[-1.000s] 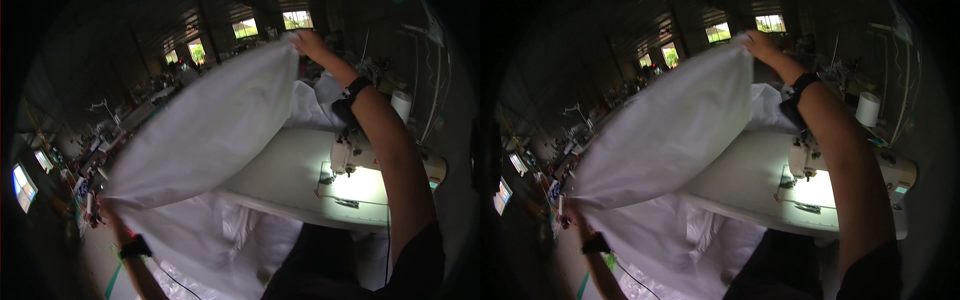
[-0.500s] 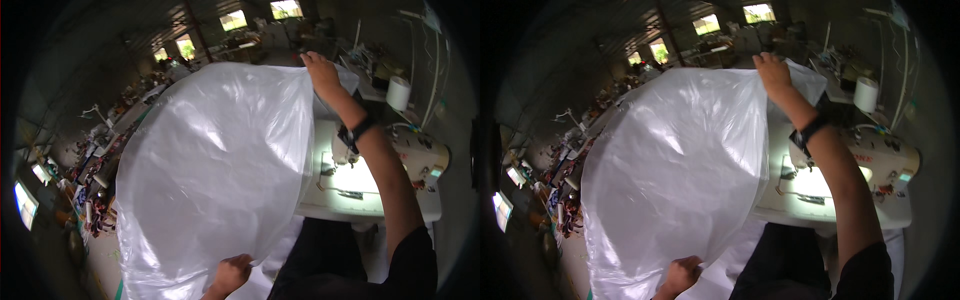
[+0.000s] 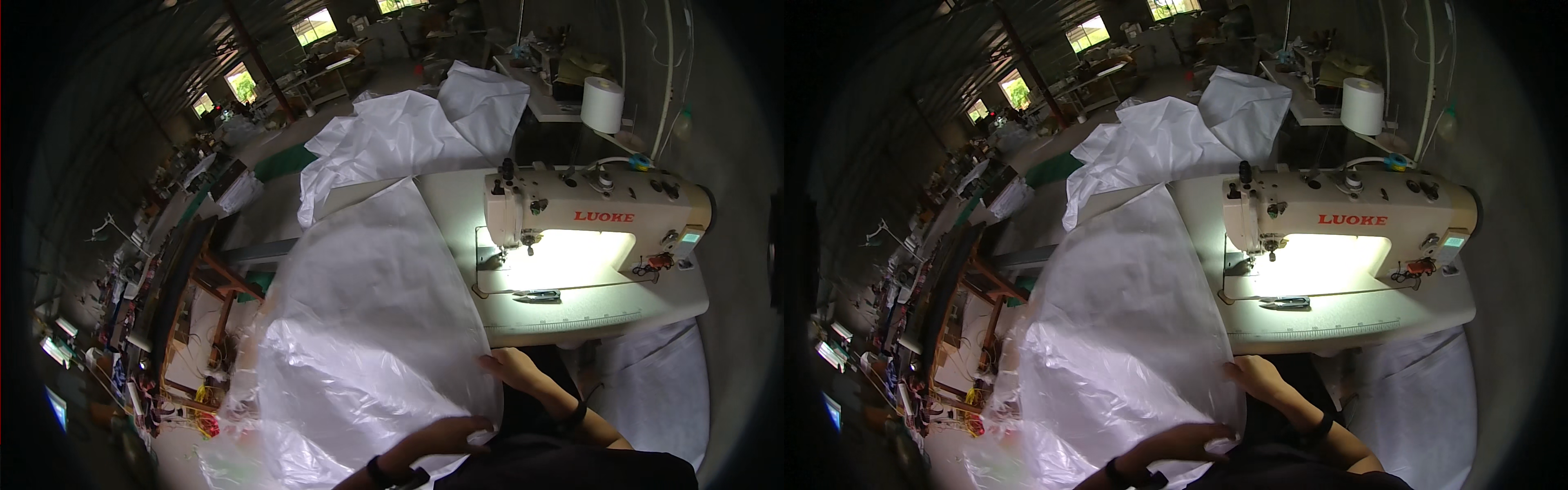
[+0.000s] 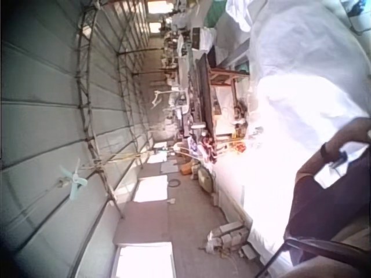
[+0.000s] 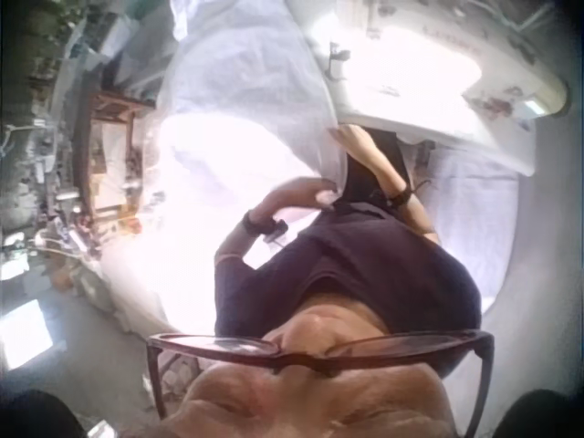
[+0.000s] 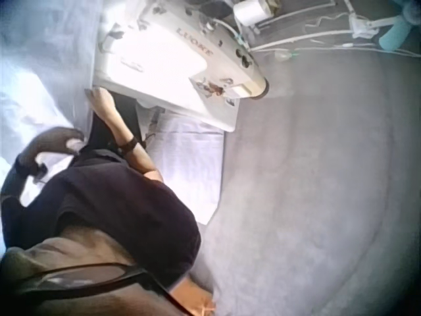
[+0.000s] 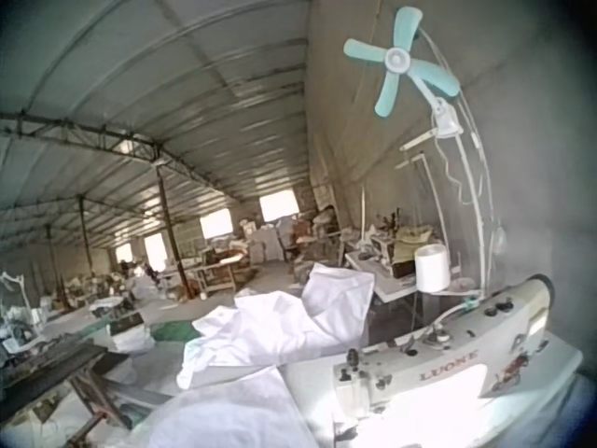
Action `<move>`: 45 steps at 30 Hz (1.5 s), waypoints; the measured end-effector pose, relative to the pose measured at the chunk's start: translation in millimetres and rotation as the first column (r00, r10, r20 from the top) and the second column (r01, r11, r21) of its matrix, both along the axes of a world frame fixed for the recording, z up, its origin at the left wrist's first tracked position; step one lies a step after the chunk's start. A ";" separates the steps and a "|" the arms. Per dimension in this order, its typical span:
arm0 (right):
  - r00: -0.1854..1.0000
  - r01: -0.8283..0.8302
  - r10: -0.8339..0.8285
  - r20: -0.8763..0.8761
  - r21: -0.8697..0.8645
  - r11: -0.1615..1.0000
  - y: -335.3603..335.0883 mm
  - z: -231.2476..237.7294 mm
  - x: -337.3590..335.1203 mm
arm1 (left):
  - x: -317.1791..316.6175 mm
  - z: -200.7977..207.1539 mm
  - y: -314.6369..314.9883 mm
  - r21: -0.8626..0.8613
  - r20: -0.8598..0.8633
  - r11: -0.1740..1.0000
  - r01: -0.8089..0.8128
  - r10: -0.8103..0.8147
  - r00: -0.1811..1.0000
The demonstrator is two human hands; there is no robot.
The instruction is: Using an industrial sewing machine to join large sheets of white plastic material.
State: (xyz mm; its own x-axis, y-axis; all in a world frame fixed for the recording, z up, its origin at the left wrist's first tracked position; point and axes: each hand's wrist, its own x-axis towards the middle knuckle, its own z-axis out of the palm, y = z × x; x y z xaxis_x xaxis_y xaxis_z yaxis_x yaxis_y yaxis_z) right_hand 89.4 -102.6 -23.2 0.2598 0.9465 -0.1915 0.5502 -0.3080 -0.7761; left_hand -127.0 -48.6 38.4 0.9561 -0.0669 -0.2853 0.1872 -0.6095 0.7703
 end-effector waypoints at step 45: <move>0.730 0.328 -0.360 -0.581 -0.164 0.930 -39.8 66.2 -0.7 | 251.9 -50.0 333.0 0.714 0.375 0.510 -0.479 0.299 0.877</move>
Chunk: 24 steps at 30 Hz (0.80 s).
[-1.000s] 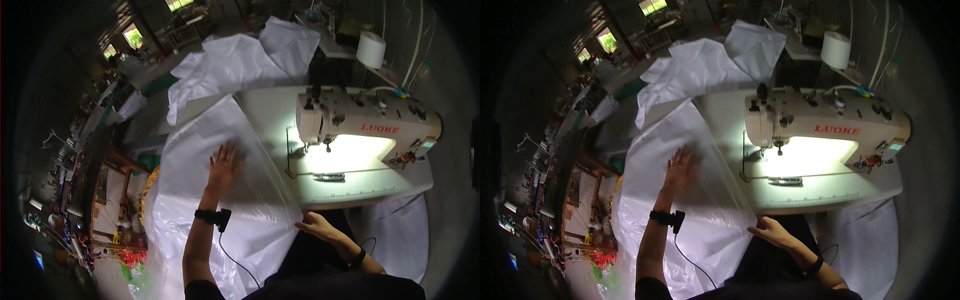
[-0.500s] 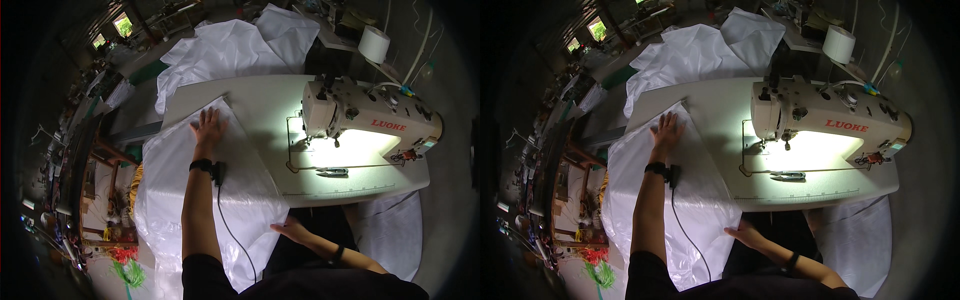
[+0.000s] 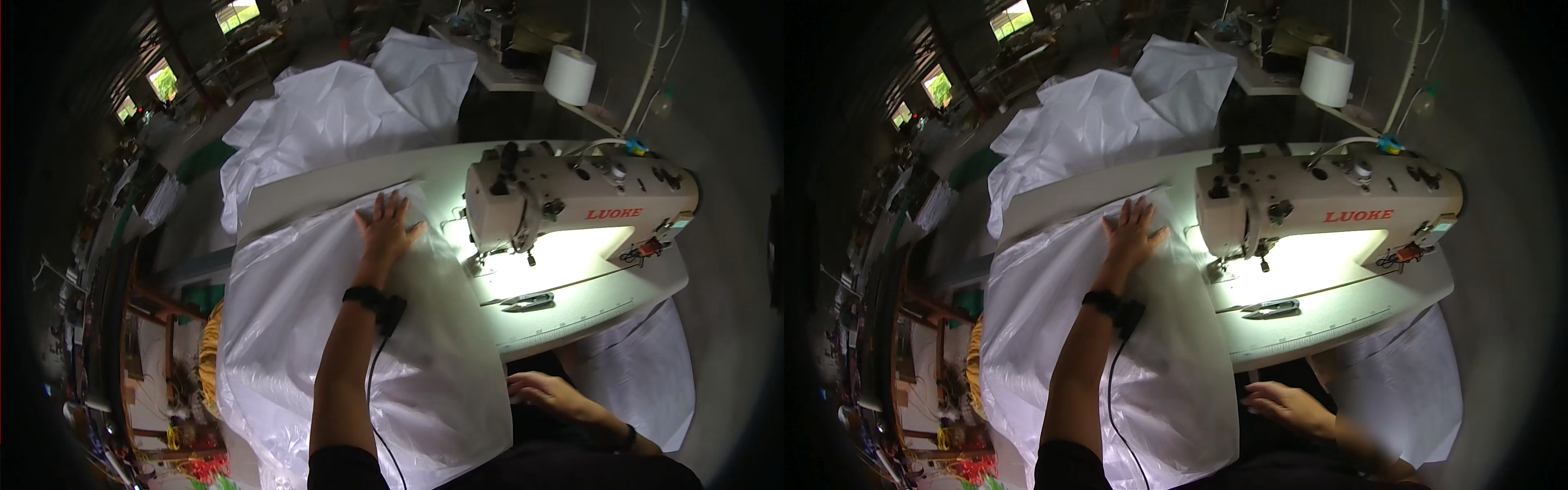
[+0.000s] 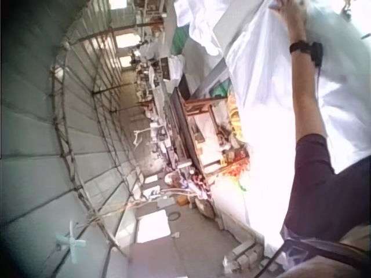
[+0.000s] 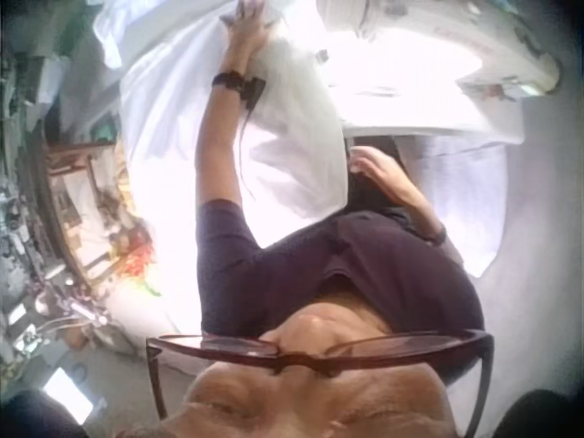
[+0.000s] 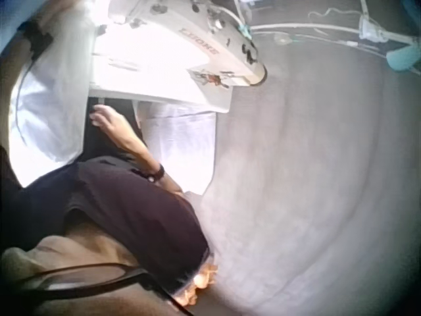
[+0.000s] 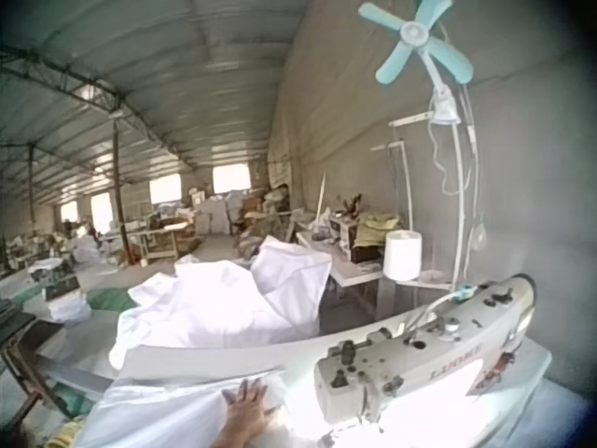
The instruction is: Using an industrial sewing machine to join large sheets of white plastic material.
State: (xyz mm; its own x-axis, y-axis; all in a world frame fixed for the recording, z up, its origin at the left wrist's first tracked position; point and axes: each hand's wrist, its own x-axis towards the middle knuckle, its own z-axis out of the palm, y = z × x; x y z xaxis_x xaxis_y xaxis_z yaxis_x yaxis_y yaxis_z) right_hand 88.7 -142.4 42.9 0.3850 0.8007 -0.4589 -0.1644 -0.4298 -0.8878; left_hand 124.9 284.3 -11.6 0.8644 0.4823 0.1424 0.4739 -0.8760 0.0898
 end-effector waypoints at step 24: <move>0.875 -0.390 0.432 0.221 -0.209 0.897 -33.5 -87.7 45.5 | -22.1 -4.6 -19.9 0.055 0.019 0.986 0.156 -0.157 0.987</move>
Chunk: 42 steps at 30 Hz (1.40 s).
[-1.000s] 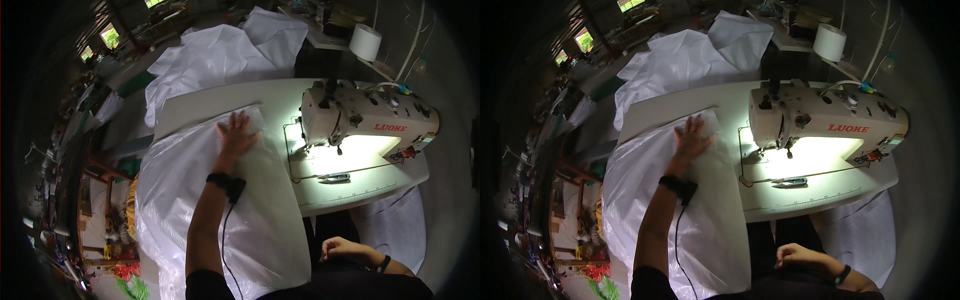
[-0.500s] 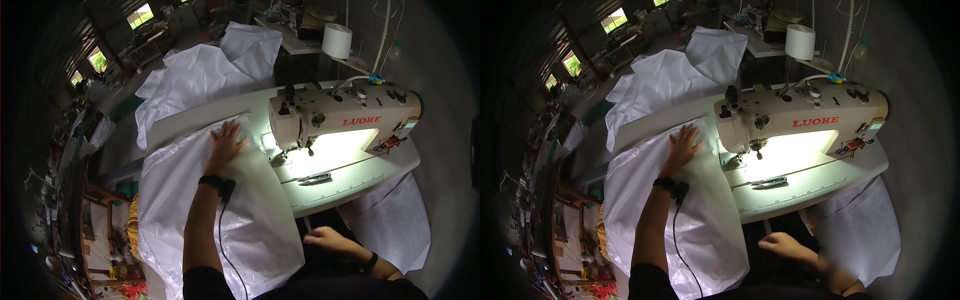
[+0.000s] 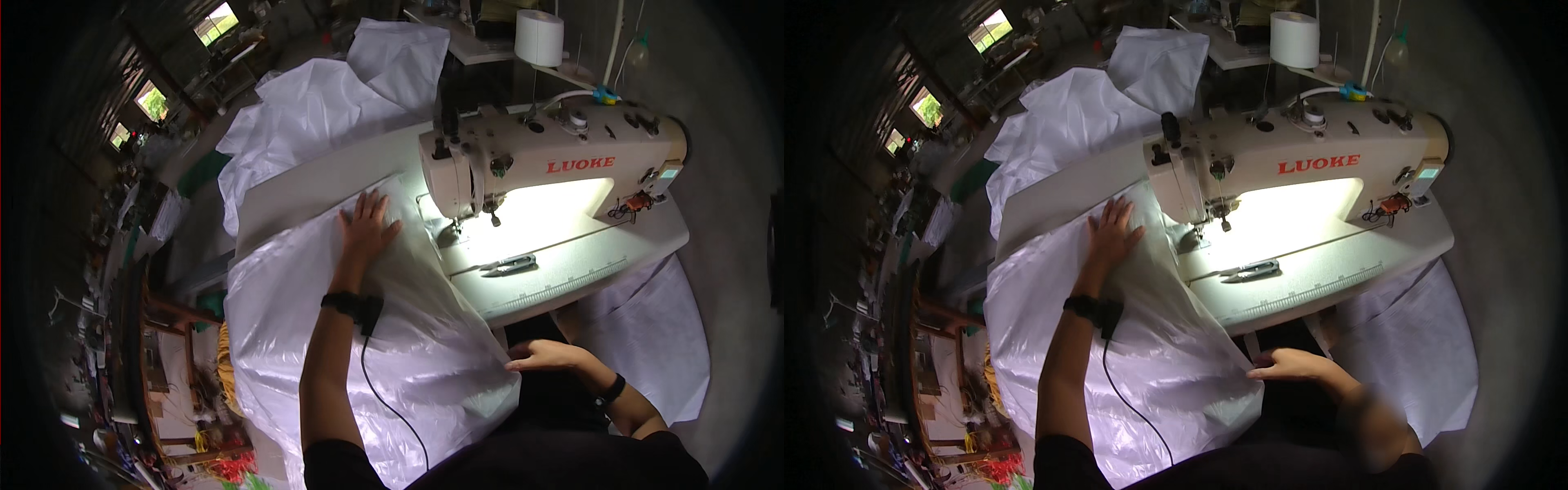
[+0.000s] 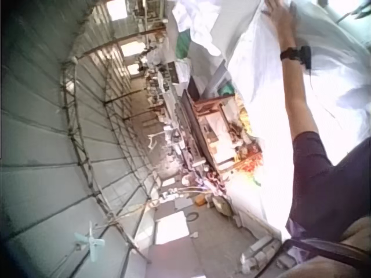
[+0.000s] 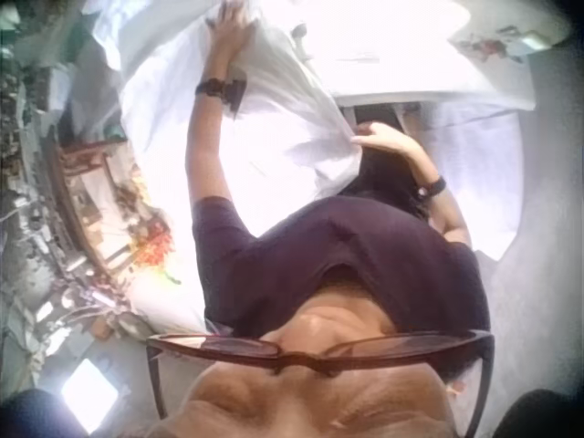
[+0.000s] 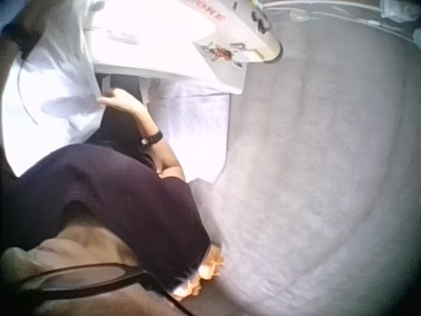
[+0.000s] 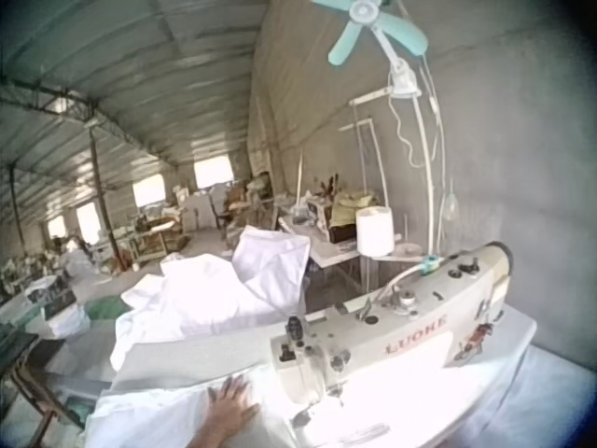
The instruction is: Using an industrial sewing machine to join large sheets of white plastic material.
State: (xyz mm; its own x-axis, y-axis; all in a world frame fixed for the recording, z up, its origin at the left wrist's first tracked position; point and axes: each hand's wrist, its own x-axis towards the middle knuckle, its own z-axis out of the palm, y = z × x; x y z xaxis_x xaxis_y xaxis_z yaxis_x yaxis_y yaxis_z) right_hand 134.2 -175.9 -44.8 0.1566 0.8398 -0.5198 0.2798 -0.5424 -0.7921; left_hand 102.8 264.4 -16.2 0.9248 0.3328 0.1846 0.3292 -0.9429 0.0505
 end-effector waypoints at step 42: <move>0.207 0.080 0.146 0.967 -0.166 0.983 -273.7 -128.3 141.1 | 21.1 0.1 -412.4 -0.898 0.035 0.265 0.352 -0.754 0.656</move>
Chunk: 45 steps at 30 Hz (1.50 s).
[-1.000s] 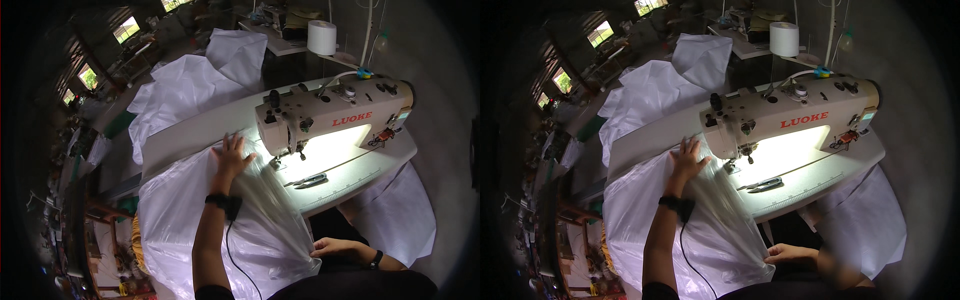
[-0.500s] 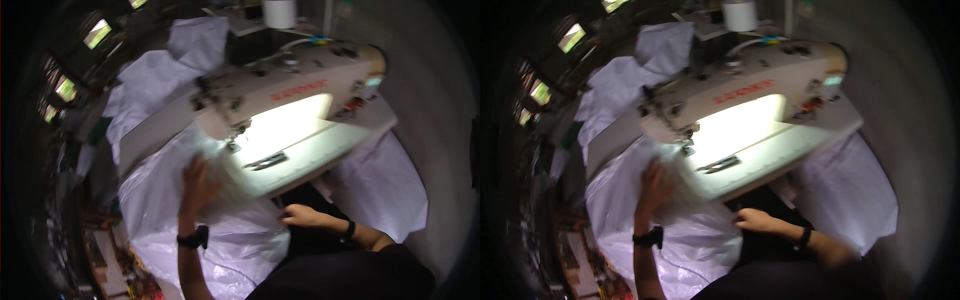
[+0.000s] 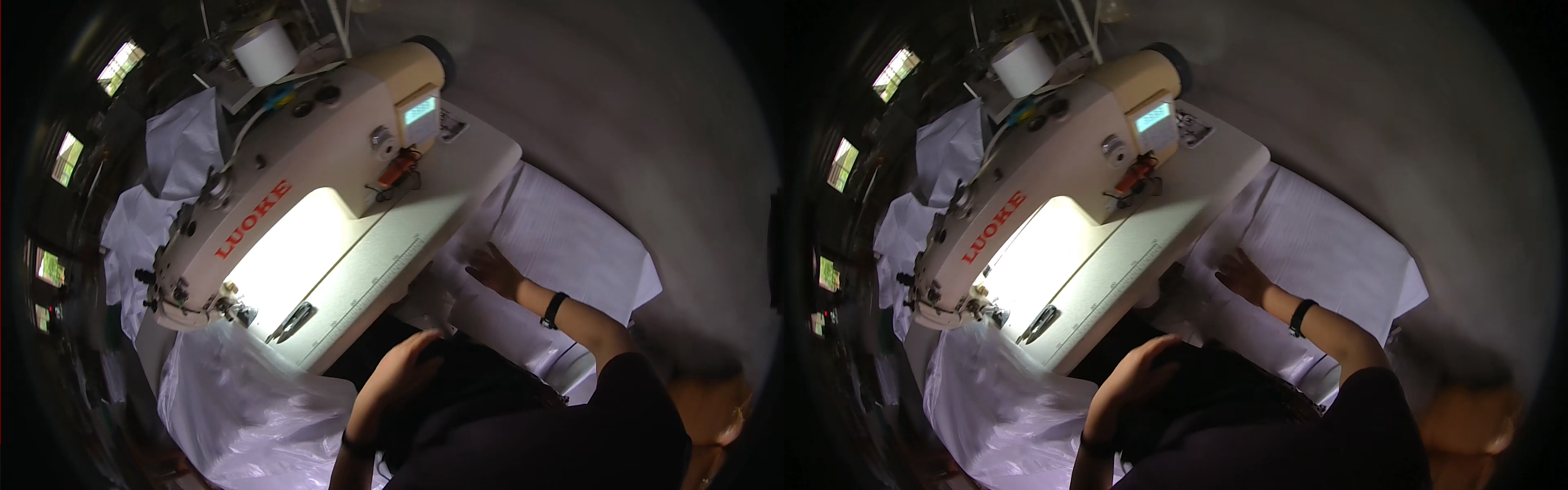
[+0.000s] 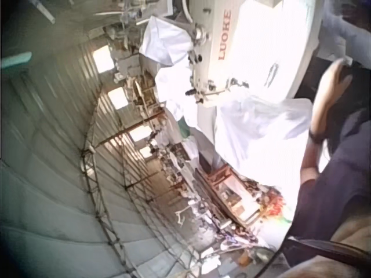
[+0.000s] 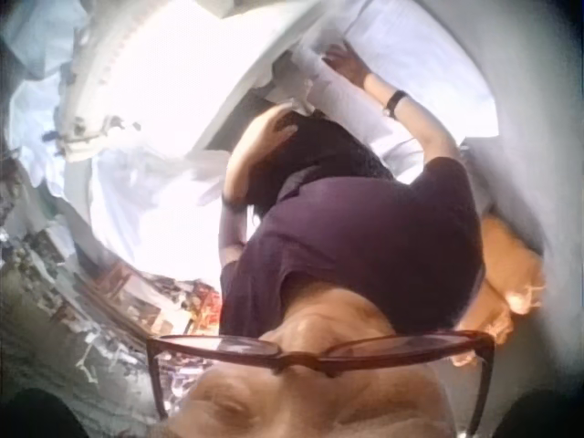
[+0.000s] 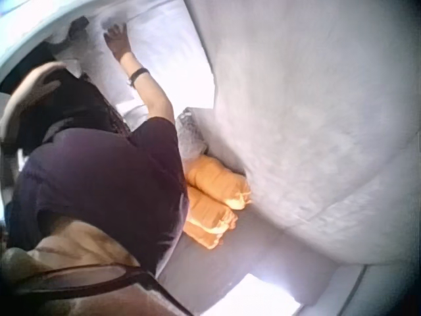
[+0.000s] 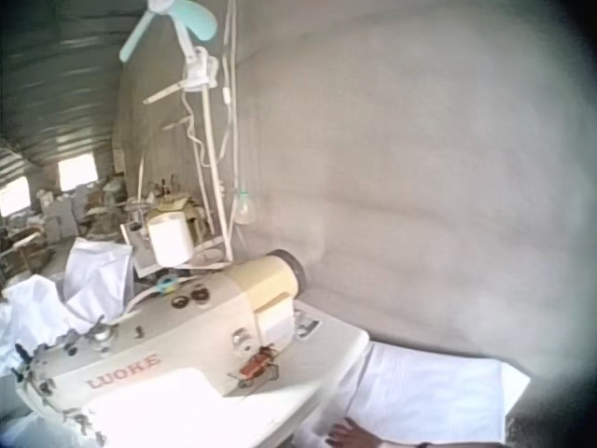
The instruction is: Using an industrial sewing machine to join large sheets of white plastic material.
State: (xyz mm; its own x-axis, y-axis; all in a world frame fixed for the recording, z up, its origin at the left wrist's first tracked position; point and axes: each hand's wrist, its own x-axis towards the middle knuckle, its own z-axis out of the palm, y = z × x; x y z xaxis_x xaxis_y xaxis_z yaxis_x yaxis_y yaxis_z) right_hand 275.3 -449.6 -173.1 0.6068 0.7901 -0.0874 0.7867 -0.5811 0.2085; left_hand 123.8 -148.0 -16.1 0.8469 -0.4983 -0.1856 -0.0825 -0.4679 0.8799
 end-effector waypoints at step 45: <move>0.482 0.808 -0.253 -0.839 0.314 0.498 -56.7 129.4 -93.2 | 46.0 -51.9 -122.7 -0.134 -0.157 0.913 -0.385 0.364 0.918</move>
